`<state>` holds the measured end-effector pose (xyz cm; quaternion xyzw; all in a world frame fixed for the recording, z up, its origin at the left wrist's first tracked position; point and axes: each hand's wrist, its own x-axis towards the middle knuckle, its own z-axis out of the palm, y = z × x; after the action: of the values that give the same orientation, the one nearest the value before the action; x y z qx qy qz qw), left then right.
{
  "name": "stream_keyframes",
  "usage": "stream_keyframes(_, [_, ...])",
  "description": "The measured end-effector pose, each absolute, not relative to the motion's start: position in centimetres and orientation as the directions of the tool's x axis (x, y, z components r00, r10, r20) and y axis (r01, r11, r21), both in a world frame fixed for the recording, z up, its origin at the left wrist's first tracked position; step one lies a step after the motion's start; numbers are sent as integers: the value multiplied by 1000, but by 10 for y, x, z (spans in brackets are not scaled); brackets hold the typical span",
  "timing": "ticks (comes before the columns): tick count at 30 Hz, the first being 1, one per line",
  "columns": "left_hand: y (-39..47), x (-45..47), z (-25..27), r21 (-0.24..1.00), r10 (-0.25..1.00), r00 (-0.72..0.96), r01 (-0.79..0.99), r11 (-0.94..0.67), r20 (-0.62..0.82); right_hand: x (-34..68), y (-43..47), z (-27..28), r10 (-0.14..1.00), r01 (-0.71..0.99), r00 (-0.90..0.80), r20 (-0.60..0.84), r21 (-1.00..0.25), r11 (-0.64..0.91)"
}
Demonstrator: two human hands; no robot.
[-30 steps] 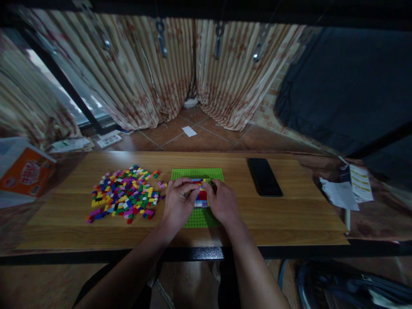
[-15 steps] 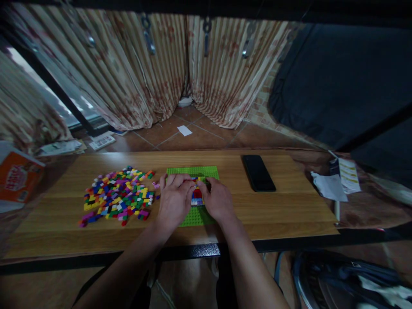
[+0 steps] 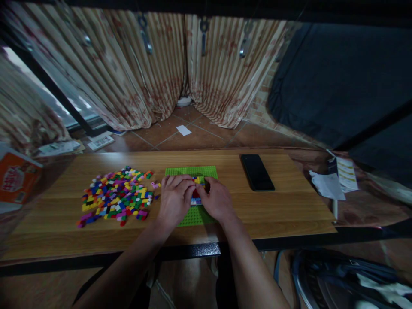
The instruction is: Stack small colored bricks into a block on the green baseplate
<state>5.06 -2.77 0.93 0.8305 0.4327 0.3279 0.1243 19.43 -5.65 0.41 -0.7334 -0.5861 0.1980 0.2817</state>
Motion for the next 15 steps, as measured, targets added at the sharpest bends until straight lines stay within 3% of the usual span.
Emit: stream_keyframes(15, [-27,51,1,569,820,343,595,-567,458,193,-58,1,968,789,244,65,-593,-159])
